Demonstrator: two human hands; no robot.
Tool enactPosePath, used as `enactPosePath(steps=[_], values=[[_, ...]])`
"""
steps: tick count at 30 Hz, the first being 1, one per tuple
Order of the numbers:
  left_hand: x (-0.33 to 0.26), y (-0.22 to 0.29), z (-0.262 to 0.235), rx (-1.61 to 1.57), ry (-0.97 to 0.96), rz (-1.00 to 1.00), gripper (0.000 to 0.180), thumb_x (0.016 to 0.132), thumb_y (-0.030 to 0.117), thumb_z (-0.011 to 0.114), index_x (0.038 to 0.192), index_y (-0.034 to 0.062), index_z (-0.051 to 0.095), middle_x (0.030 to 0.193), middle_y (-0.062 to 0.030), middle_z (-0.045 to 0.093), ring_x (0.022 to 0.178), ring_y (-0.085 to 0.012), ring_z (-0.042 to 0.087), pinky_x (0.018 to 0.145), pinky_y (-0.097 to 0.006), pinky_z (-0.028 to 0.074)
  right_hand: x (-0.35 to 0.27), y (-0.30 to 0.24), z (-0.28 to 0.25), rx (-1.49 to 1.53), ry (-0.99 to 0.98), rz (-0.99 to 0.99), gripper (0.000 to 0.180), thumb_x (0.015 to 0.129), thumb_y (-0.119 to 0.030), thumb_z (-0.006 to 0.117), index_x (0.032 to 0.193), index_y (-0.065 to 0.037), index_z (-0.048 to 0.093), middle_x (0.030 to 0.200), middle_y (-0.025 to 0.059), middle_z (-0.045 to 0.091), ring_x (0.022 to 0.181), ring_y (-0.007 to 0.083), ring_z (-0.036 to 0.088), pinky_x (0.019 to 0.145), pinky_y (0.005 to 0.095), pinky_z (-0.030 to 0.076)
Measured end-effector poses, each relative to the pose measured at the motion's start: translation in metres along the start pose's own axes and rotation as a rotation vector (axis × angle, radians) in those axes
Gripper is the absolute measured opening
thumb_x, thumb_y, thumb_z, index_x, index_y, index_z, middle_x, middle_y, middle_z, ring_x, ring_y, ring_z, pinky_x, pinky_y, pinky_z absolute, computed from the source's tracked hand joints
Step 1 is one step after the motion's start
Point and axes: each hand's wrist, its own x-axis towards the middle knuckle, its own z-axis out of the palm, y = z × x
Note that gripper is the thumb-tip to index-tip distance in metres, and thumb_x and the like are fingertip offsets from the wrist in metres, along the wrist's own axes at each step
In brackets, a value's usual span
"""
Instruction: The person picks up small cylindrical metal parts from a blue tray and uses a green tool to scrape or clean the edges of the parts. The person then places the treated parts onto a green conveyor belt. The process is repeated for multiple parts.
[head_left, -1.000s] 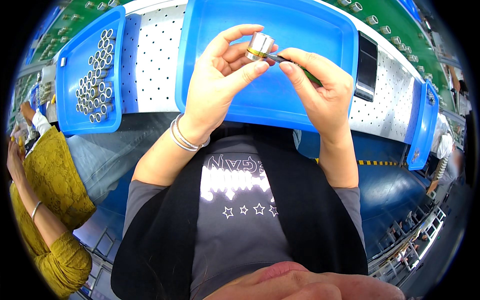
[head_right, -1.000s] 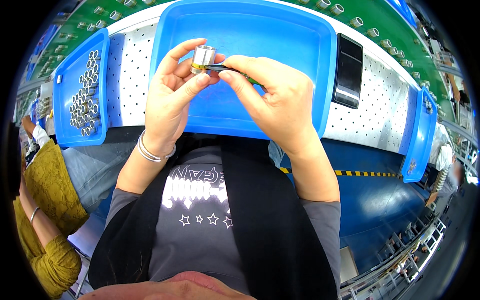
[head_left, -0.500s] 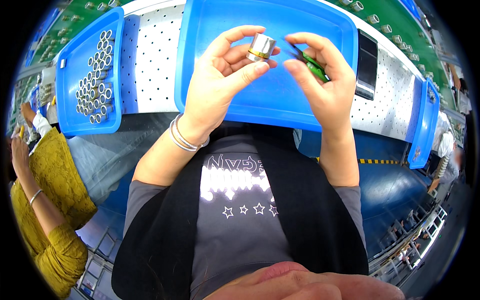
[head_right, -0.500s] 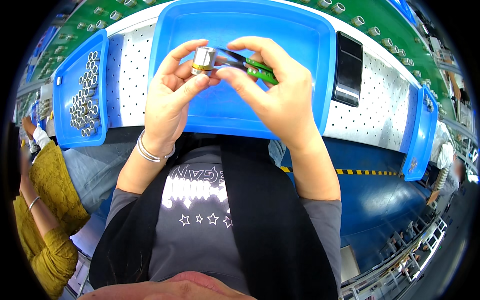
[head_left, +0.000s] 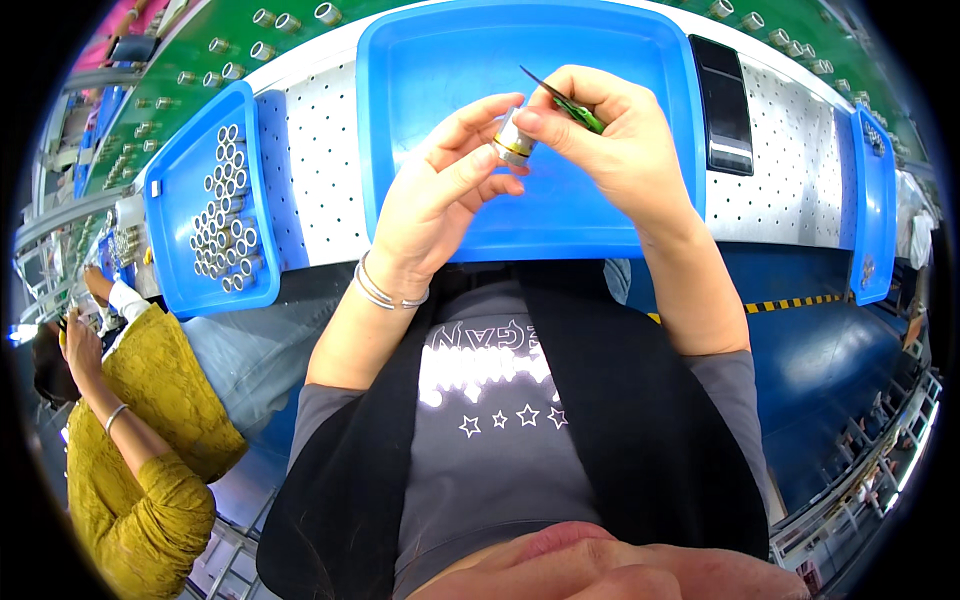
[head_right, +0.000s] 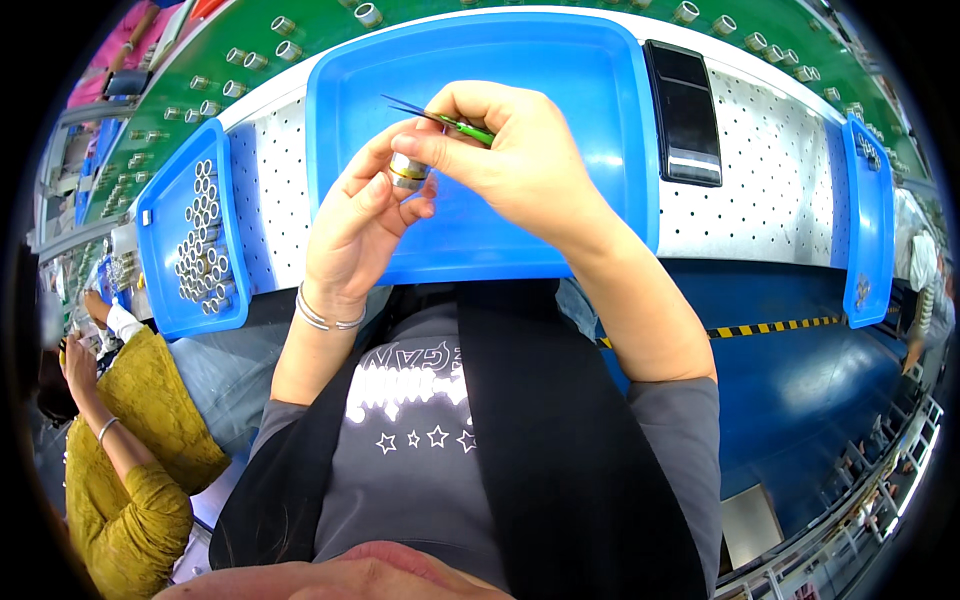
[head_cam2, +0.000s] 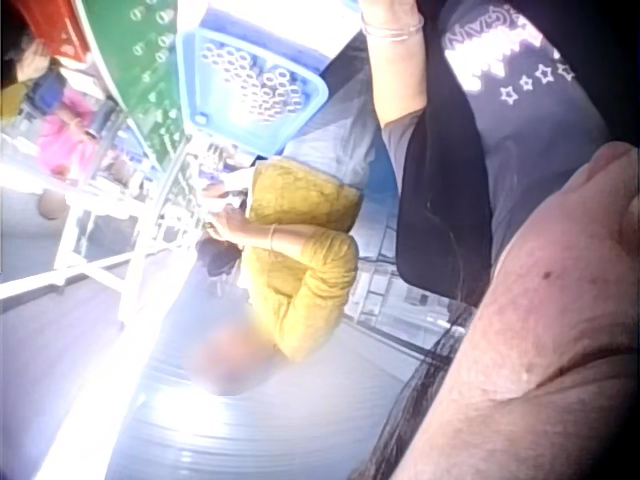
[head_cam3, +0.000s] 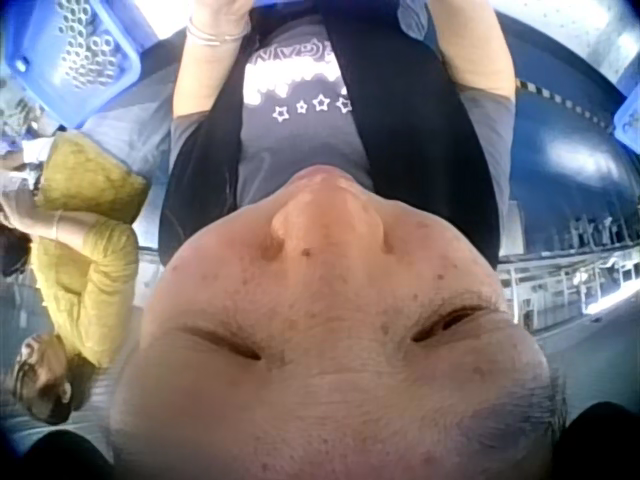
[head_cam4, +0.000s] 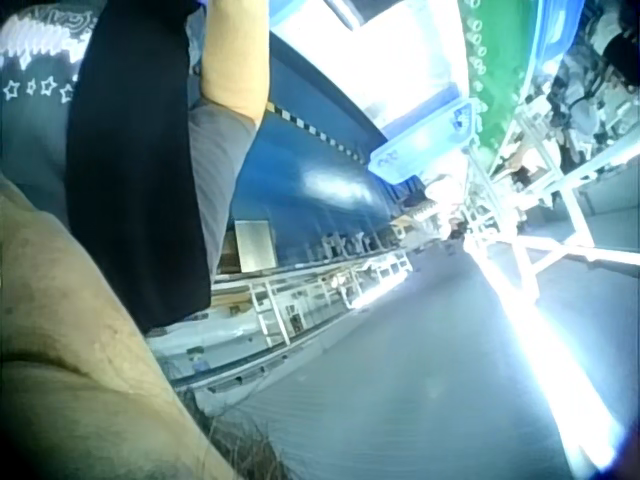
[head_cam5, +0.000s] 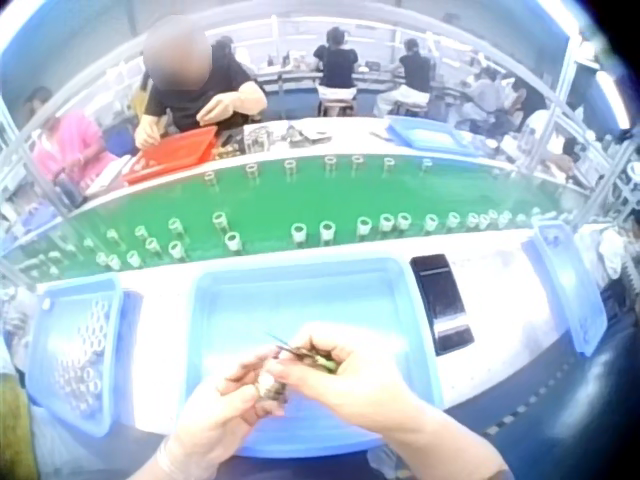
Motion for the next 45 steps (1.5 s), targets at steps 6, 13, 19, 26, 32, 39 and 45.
enactPosePath(steps=[6, 13, 19, 26, 32, 39, 45], values=[[0.002, 0.002, -0.006, -0.090, 0.023, -0.036, 0.041, 0.088, 0.011, 0.059, 0.126, -0.0001, 0.049, 0.108, -0.0104, 0.059, 0.095, -0.0189, 0.061, 0.083, -0.030, 0.051, 0.007, 0.004, -0.001, -0.069, -0.009, 0.015, 0.018, 0.083, -0.015, 0.066, 0.077, 0.001, 0.060, 0.068, 0.0028, 0.061, 0.064, 0.0053, 0.053, 0.057, 0.0204, 0.042], [0.008, -0.001, -0.011, -0.218, 0.004, -0.109, 0.041, 0.088, 0.010, 0.058, 0.126, -0.0014, 0.048, 0.109, -0.0107, 0.059, 0.094, -0.0198, 0.061, 0.083, -0.030, 0.051, 0.010, 0.011, -0.002, 0.007, 0.008, 0.054, 0.021, 0.084, -0.017, 0.066, 0.074, 0.000, 0.060, 0.065, 0.0020, 0.059, 0.062, 0.0050, 0.051, 0.055, 0.0208, 0.042], [0.008, 0.005, -0.001, -0.076, 0.014, -0.105, 0.046, 0.089, 0.015, 0.058, 0.130, 0.0023, 0.043, 0.116, -0.0112, 0.055, 0.098, -0.0195, 0.059, 0.084, -0.030, 0.050, 0.008, 0.005, -0.004, -0.065, 0.006, 0.102, 0.020, 0.085, -0.017, 0.065, 0.076, 0.001, 0.062, 0.067, 0.0037, 0.061, 0.065, 0.0064, 0.056, 0.057, 0.0214, 0.044], [0.029, 0.038, -0.011, 0.274, 0.104, 0.164, 0.044, 0.090, 0.014, 0.054, 0.131, 0.0022, 0.042, 0.129, -0.0124, 0.046, 0.105, -0.0190, 0.055, 0.086, -0.031, 0.048, 0.043, -0.003, -0.027, -0.523, 0.037, -0.091, 0.016, 0.084, -0.016, 0.061, 0.086, -0.002, 0.067, 0.080, 0.0073, 0.068, 0.076, 0.0151, 0.063, 0.071, 0.0271, 0.048], [0.076, 0.068, -0.023, 0.322, 0.168, 0.378, 0.031, 0.090, 0.014, 0.054, 0.119, 0.0025, 0.053, 0.119, -0.0107, 0.055, 0.101, -0.0185, 0.058, 0.087, -0.031, 0.046, 0.135, 0.027, -0.047, -1.068, 0.140, -0.242, 0.018, 0.079, -0.025, 0.063, 0.088, -0.012, 0.071, 0.082, 0.0074, 0.068, 0.076, 0.0259, 0.064, 0.070, 0.0363, 0.050], [0.101, 0.061, -0.063, 0.360, 0.160, 0.340, 0.024, 0.092, 0.016, 0.053, 0.111, 0.0018, 0.058, 0.106, -0.0079, 0.062, 0.099, -0.0170, 0.059, 0.090, -0.030, 0.044, 0.173, 0.048, -0.041, -1.184, 0.126, 0.020, 0.020, 0.081, -0.027, 0.064, 0.095, -0.013, 0.068, 0.088, 0.0077, 0.067, 0.082, 0.0249, 0.063, 0.072, 0.0352, 0.049], [0.101, 0.057, -0.059, 0.876, 0.021, 0.267, 0.032, 0.087, 0.017, 0.058, 0.116, 0.0031, 0.057, 0.113, -0.0088, 0.059, 0.111, -0.0221, 0.052, 0.098, -0.032, 0.037, 0.137, 0.054, -0.062, -0.549, 0.074, -0.006, 0.017, 0.086, -0.015, 0.061, 0.091, 0.001, 0.066, 0.077, 0.0030, 0.064, 0.064, 0.0081, 0.054, 0.059, 0.0227, 0.045]])
